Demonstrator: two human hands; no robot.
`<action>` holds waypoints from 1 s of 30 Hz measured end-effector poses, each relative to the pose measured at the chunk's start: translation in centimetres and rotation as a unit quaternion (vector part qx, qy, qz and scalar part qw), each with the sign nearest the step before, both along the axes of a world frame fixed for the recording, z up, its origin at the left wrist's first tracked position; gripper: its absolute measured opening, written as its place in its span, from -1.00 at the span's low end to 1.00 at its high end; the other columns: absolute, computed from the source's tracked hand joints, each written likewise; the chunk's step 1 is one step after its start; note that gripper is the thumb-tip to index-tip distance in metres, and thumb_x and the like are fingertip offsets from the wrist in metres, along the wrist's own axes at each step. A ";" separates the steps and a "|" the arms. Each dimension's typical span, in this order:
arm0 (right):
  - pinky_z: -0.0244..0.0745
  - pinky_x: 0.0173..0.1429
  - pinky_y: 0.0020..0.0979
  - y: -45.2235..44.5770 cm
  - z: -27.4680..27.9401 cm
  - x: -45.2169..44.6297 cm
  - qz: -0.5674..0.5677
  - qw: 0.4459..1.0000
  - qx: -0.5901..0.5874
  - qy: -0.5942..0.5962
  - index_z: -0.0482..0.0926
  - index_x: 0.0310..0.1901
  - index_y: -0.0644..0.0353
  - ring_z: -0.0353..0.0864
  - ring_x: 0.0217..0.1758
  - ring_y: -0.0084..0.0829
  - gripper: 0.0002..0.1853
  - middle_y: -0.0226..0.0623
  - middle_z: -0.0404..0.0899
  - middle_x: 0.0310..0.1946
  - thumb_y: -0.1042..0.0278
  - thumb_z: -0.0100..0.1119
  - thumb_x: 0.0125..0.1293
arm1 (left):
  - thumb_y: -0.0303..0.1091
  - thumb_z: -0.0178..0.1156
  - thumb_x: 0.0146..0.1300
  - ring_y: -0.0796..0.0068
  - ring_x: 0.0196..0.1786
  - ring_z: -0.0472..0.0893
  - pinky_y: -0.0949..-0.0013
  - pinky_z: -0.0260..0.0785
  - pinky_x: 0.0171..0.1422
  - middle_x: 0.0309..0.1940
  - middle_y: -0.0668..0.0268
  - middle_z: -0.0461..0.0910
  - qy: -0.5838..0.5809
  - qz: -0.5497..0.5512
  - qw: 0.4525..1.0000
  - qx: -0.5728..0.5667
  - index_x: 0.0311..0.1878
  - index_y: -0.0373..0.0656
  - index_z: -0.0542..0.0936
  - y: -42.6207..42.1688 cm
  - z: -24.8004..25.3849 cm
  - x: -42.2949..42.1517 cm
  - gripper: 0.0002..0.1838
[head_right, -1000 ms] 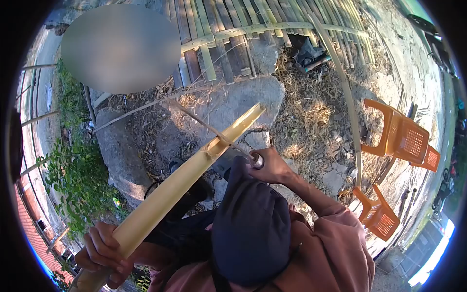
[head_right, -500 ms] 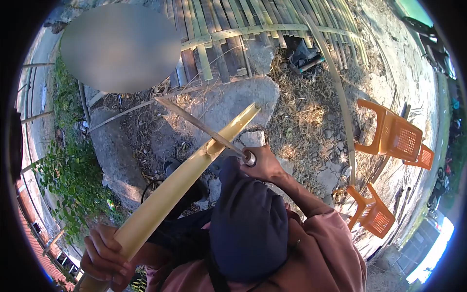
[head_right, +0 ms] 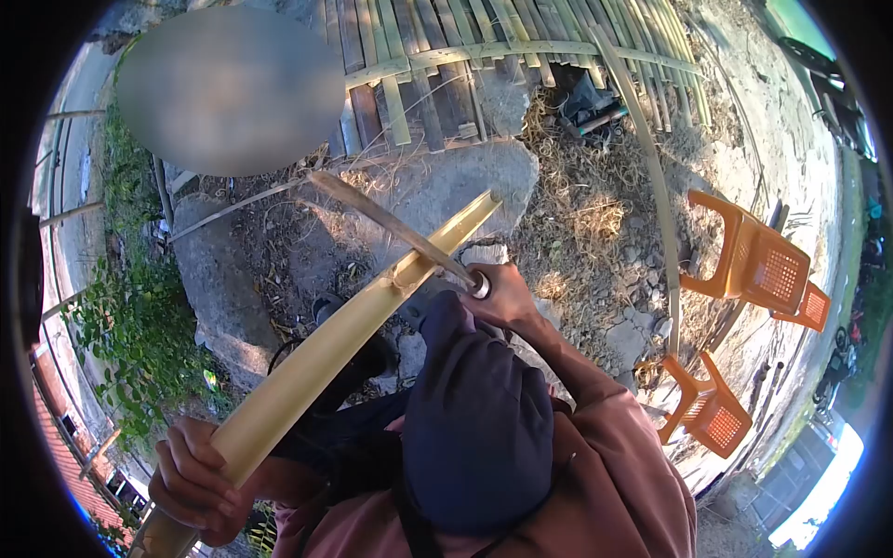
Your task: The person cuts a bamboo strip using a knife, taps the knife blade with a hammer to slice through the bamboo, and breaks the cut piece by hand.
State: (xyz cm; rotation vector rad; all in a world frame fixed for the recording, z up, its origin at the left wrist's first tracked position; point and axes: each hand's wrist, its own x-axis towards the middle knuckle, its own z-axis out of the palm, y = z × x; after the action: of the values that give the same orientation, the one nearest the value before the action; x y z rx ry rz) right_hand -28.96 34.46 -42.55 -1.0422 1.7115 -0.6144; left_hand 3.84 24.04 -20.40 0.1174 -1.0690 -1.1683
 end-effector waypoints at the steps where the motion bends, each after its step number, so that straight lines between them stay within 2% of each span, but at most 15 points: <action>1: 0.54 -0.20 -0.25 -0.1 -0.6 0.0 0.000 1.000 -0.004 0.002 0.59 -0.35 0.29 0.61 -0.45 -0.24 -0.73 -0.08 0.59 -0.52 0.30 0.38 -0.02 | -0.40 0.17 -0.05 0.82 -0.77 0.31 0.66 0.01 -0.59 -0.81 0.68 0.25 -0.010 -0.029 0.999 -0.023 -0.51 0.11 0.37 -0.9 0.5 -2.2 -0.83; 4: 0.55 -0.19 -0.23 -0.7 -0.8 0.2 -0.016 0.997 -0.069 0.043 0.59 -0.34 0.30 0.63 -0.43 -0.19 -0.72 -0.06 0.59 -0.52 0.29 0.38 -0.02 | -0.36 0.15 -0.03 0.83 -0.78 0.31 0.67 0.03 -0.59 -0.83 0.68 0.25 -0.037 0.007 0.999 0.036 -0.53 0.11 0.37 -1.4 0.6 -1.8 -0.85; 8: 0.56 -0.17 -0.22 -0.7 1.3 1.2 0.008 1.000 -0.005 0.009 0.61 -0.31 0.27 0.65 -0.42 -0.12 -0.71 -0.05 0.62 -0.49 0.27 0.39 -0.01 | -0.33 0.14 -0.03 0.83 -0.78 0.31 0.66 0.03 -0.59 -0.83 0.67 0.26 -0.014 0.030 0.998 0.046 -0.52 0.11 0.38 -1.3 0.2 -1.2 -0.88; 9: 0.56 -0.17 -0.22 -0.1 1.1 1.5 0.008 1.000 0.002 0.004 0.61 -0.31 0.27 0.65 -0.42 -0.12 -0.71 -0.05 0.62 -0.49 0.27 0.39 -0.01 | -0.32 0.14 -0.04 0.83 -0.77 0.29 0.65 0.03 -0.57 -0.81 0.66 0.26 -0.014 -0.003 0.999 0.040 -0.51 0.11 0.37 -1.7 0.6 -1.7 -0.88; 11: 0.56 -0.17 -0.22 -0.1 0.1 1.4 0.020 0.996 -0.085 -0.012 0.61 -0.32 0.27 0.64 -0.43 -0.09 -0.71 -0.05 0.62 -0.49 0.26 0.39 -0.01 | -0.31 0.14 -0.05 0.82 -0.76 0.28 0.64 0.02 -0.55 -0.80 0.65 0.27 -0.010 -0.033 0.999 0.027 -0.50 0.12 0.37 -2.0 0.7 -2.1 -0.87; 13: 0.58 -0.16 -0.22 0.0 -2.1 0.5 0.009 0.999 -0.034 -0.010 0.62 -0.30 0.31 0.68 -0.39 -0.09 -0.70 -0.03 0.64 -0.47 0.27 0.39 -0.01 | -0.42 0.44 0.01 0.83 -0.71 0.50 0.70 0.13 -0.57 -0.78 0.62 0.46 -0.044 0.079 0.993 0.074 -0.53 0.08 0.43 -1.4 0.8 -1.8 -0.70; 14: 0.58 -0.16 -0.22 0.5 -4.4 0.1 -0.024 1.000 -0.009 0.006 0.62 -0.29 0.32 0.70 -0.38 -0.09 -0.69 -0.01 0.64 -0.46 0.28 0.39 -0.01 | -0.42 0.44 0.01 0.83 -0.71 0.50 0.70 0.13 -0.57 -0.78 0.62 0.46 -0.044 0.078 0.993 0.071 -0.53 0.08 0.43 -1.4 0.9 -1.8 -0.70; 16: 0.57 -0.17 -0.25 -0.5 -4.3 -0.3 -0.044 0.998 -0.001 0.045 0.62 -0.29 0.35 0.70 -0.38 -0.14 -0.70 -0.01 0.63 -0.48 0.31 0.38 -0.02 | -0.39 0.45 0.02 0.84 -0.71 0.50 0.72 0.09 -0.58 -0.78 0.63 0.45 -0.060 0.123 0.988 0.070 -0.51 0.09 0.44 -1.2 0.7 -2.0 -0.71; 19: 0.55 -0.20 -0.24 -0.8 -2.4 0.5 -0.070 0.990 -0.083 0.088 0.57 -0.35 0.35 0.63 -0.44 -0.18 -0.73 -0.06 0.59 -0.52 0.33 0.36 -0.01 | -0.38 0.44 0.04 0.84 -0.70 0.50 0.72 0.08 -0.56 -0.78 0.64 0.45 -0.070 0.113 0.987 0.087 -0.49 0.10 0.45 -1.7 0.5 -1.4 -0.71; 21: 0.55 -0.20 -0.23 -0.7 -0.4 1.4 -0.072 0.994 -0.057 0.053 0.56 -0.37 0.34 0.62 -0.44 -0.20 -0.74 -0.07 0.59 -0.51 0.34 0.36 0.00 | -0.39 0.43 0.05 0.84 -0.70 0.50 0.71 0.09 -0.55 -0.78 0.64 0.45 -0.063 0.104 0.990 0.073 -0.49 0.10 0.45 -1.7 0.7 -1.9 -0.72; 23: 0.53 -0.21 -0.32 -0.3 0.0 1.9 -0.031 0.999 -0.029 0.005 0.57 -0.38 0.33 0.59 -0.44 -0.42 -0.75 -0.18 0.59 -0.55 0.31 0.35 0.02 | -0.41 0.42 0.06 0.84 -0.70 0.50 0.71 0.10 -0.54 -0.78 0.64 0.45 -0.062 0.098 0.991 0.066 -0.50 0.11 0.45 -1.5 0.8 -1.9 -0.72; 24: 0.51 -0.25 -0.32 -0.5 0.1 1.3 -0.023 0.999 -0.043 -0.003 0.55 -0.42 0.31 0.53 -0.47 -0.47 -0.77 -0.21 0.56 -0.57 0.33 0.35 0.02 | -0.40 0.30 0.02 0.82 -0.71 0.42 0.66 0.10 -0.50 -0.78 0.63 0.39 -0.043 0.036 0.997 0.050 -0.47 0.10 0.41 -1.5 0.7 -1.7 -0.78; 25: 0.51 -0.25 -0.32 -0.3 -1.4 0.5 -0.022 0.999 -0.045 -0.002 0.55 -0.42 0.31 0.53 -0.47 -0.47 -0.77 -0.21 0.56 -0.57 0.33 0.35 0.02 | -0.40 0.18 -0.01 0.80 -0.72 0.33 0.60 0.10 -0.46 -0.77 0.62 0.32 -0.022 -0.027 0.999 0.031 -0.45 0.09 0.38 -1.6 0.5 -1.6 -0.83; 27: 0.48 -0.28 -0.33 0.7 -6.8 -0.6 -0.110 0.992 -0.038 0.049 0.52 -0.43 0.30 0.48 -0.49 -0.49 -0.77 -0.20 0.54 -0.58 0.34 0.35 0.02 | -0.40 0.18 -0.01 0.80 -0.72 0.33 0.61 0.10 -0.46 -0.78 0.62 0.32 -0.030 -0.025 0.999 0.032 -0.46 0.09 0.38 -1.5 0.5 -1.3 -0.84; 30: 0.48 -0.29 -0.33 0.1 -8.0 -1.3 -0.111 0.987 -0.043 0.104 0.53 -0.41 0.31 0.47 -0.51 -0.45 -0.76 -0.17 0.50 -0.59 0.33 0.36 0.01 | -0.41 0.18 -0.01 0.81 -0.72 0.34 0.62 0.08 -0.47 -0.78 0.63 0.32 -0.028 -0.012 0.999 0.037 -0.48 0.09 0.38 -1.9 0.2 -1.4 -0.84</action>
State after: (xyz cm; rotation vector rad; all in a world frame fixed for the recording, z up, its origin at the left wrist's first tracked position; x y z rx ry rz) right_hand -30.26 34.56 -50.55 -1.0106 2.0178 -0.7475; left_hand 2.43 22.17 -20.19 0.1973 -1.0789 -1.2325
